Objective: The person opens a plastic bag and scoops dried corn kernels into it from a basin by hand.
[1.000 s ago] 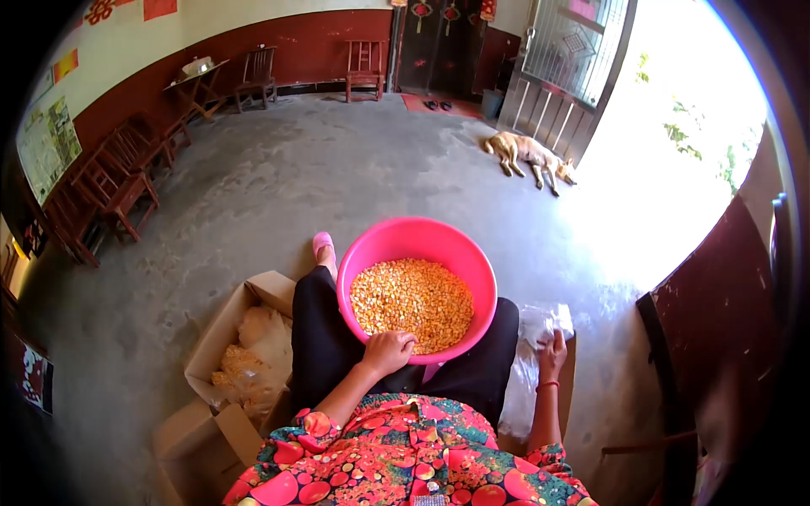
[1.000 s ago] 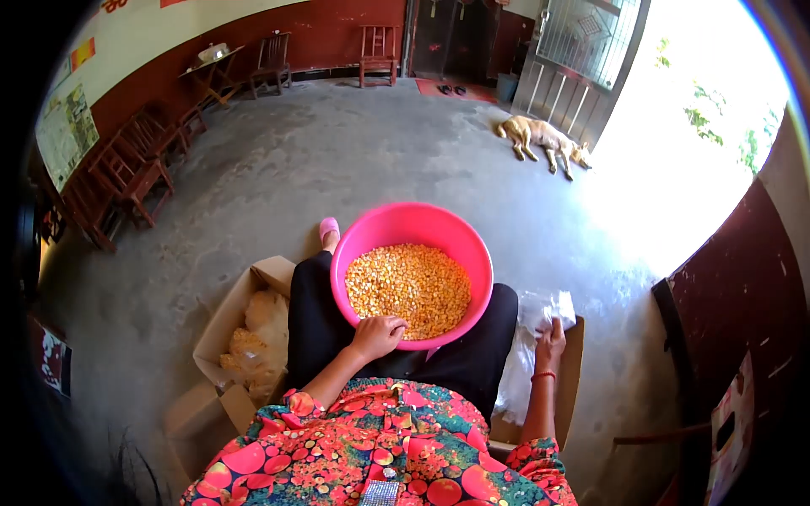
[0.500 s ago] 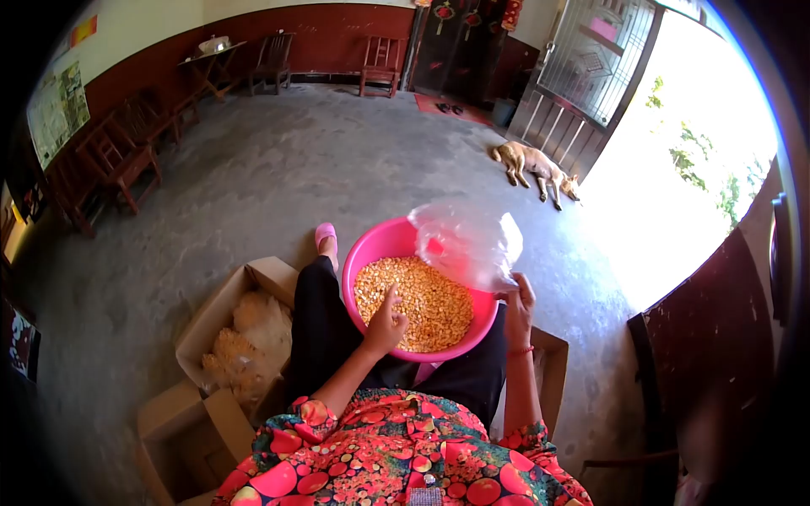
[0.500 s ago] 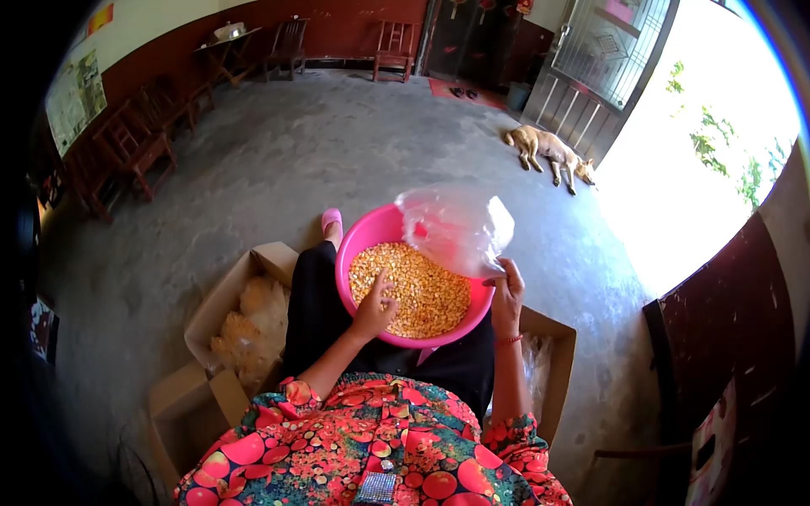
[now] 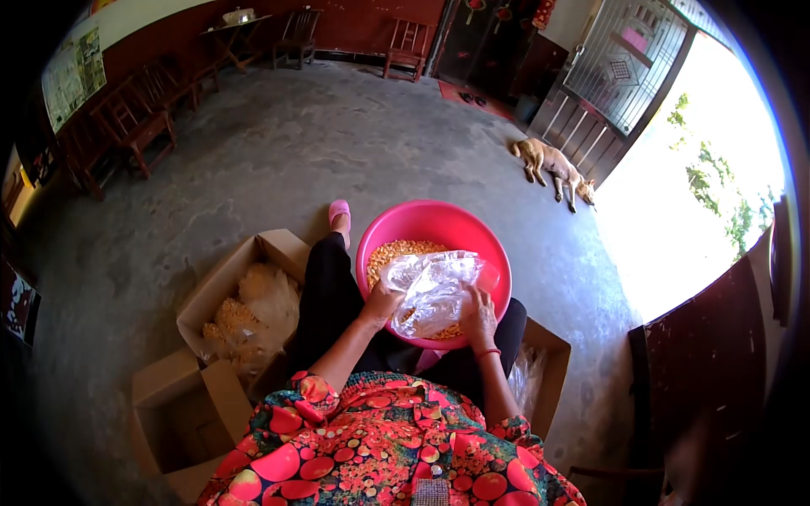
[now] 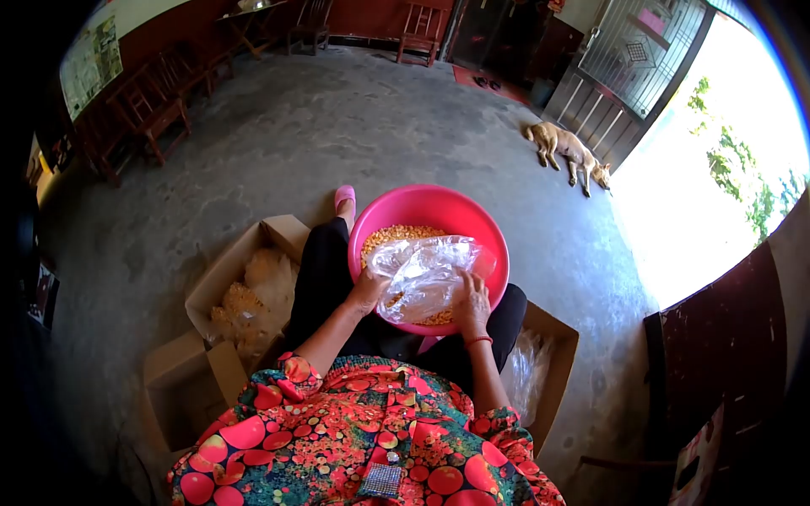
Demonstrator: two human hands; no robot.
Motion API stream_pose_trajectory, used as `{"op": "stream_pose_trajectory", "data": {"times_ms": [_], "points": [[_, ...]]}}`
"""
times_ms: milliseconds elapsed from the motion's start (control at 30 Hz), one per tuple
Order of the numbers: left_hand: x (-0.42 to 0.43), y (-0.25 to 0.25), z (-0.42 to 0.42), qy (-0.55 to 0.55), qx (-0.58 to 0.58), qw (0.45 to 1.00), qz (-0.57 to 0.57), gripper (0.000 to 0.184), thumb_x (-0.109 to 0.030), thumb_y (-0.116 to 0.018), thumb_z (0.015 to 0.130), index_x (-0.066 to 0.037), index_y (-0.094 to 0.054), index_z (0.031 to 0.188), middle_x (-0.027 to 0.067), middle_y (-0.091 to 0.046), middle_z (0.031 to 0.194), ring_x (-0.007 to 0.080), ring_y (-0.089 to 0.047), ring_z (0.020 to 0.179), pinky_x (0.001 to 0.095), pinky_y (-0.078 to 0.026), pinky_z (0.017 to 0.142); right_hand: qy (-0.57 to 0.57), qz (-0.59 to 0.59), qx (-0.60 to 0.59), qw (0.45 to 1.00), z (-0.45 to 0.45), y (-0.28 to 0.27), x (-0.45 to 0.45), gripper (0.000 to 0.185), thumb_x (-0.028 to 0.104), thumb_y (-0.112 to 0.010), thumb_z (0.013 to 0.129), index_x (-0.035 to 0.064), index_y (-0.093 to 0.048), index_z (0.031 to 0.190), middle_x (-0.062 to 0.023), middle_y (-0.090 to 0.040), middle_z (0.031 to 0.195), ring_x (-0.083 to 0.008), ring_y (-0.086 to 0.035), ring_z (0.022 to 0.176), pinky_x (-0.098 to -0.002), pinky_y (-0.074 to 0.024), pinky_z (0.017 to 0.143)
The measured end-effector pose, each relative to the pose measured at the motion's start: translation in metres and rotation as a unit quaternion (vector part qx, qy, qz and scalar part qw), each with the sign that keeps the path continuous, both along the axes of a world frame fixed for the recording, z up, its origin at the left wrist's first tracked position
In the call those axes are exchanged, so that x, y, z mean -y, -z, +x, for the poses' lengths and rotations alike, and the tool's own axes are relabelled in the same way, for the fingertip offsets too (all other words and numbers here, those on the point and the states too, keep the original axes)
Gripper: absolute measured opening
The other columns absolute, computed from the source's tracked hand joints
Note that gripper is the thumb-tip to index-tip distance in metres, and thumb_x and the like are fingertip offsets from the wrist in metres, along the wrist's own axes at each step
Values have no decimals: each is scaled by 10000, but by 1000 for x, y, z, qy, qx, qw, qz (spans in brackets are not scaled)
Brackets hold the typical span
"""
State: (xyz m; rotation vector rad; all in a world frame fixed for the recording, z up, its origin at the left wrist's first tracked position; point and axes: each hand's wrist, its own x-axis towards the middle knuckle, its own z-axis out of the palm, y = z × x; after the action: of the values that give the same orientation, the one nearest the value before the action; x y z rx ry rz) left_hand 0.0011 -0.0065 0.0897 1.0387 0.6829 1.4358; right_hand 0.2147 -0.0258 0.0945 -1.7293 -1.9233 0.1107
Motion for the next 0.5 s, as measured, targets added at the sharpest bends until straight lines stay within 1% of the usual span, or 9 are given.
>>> {"op": "stream_pose_trajectory", "data": {"times_ms": [67, 100, 200, 233, 267, 333, 367, 467, 500], "points": [[0, 15, -7, 78, 89, 985, -126, 424, -122, -589, 785, -32, -415, 1161, 69, -534, 1037, 161, -525, 957, 269, -429, 829, -19, -31, 18, 999, -6, 1, 3, 444, 21, -490, 721, 119, -449, 1152, -133, -455, 1148, -325, -449, 1057, -393, -370, 894], [3, 8, -10, 98, 77, 981, -149, 454, -181, -610, 772, -32, -417, 1155, 72, -536, 1032, 162, -528, 950, 272, -430, 820, -17, -32, 20, 999, -7, 1, 3, 444, 21, -490, 721, 119, -449, 1152, -133, -455, 1148, -325, -449, 1057, -393, -370, 894], [1, 1, -4, 72, 118, 979, -146, 447, -185, -597, 783, -23, -409, 1155, 74, -538, 1031, 157, -530, 941, 268, -428, 811, -30, -98, 40, 994, -7, 4, -4, 464, 0, -475, 711, 111, -443, 1160, -141, -452, 1158, -343, -441, 1067, -402, -373, 886], [-1, 5, 0, 39, 103, 987, -120, 290, -174, -555, 813, -35, -503, 1062, 40, -563, 968, 124, -548, 880, 261, -443, 782, -61, -80, 7, 995, -4, 13, -13, 488, -22, -467, 699, 104, -434, 1169, -148, -446, 1167, -353, -437, 1069, -404, -372, 891], [0, 9, -1, 36, 105, 987, -117, 290, -174, -555, 813, -35, -503, 1062, 40, -563, 968, 124, -548, 880, 261, -443, 782, -94, -62, -25, 993, -3, 21, -23, 512, -43, -458, 687, 97, -425, 1179, -155, -440, 1176, -364, -432, 1071, -406, -370, 895], [5, 3, -5, 32, 4, 996, -82, 270, -151, -534, 828, -27, -511, 1068, 30, -563, 965, 104, -536, 889, 247, -430, 792, -102, -72, -41, 991, -10, 28, -40, 577, -82, -452, 656, 82, -392, 1206, -178, -399, 1213, -379, -398, 1103, -401, -346, 932], [5, -1, -6, 58, -24, 997, -54, 306, -126, -522, 833, -15, -492, 1116, 28, -556, 1000, 90, -517, 924, 233, -415, 808, -121, -22, -68, 990, -14, 32, -49, 596, -86, -460, 647, 73, -380, 1216, -195, -366, 1238, -383, -352, 1142, -404, -313, 961], [7, 13, -5, 24, -191, 980, 47, 356, -97, -491, 849, 13, -435, 1183, 48, -528, 1081, 118, -492, 984, 248, -383, 859, -152, 19, -94, 984, -27, 30, -71, 629, -84, -460, 643, 78, -358, 1241, -218, -293, 1291, -380, -262, 1212, -400, -259, 1006], [4, 25, -2, 36, -157, 987, 24, 353, -100, -480, 858, 20, -428, 1186, 54, -525, 1086, 125, -485, 995, 257, -374, 872, -150, -20, -49, 987, -26, 28, -75, 627, -87, -451, 644, 80, -355, 1241, -214, -294, 1291, -378, -284, 1200, -399, -280, 992]]}}
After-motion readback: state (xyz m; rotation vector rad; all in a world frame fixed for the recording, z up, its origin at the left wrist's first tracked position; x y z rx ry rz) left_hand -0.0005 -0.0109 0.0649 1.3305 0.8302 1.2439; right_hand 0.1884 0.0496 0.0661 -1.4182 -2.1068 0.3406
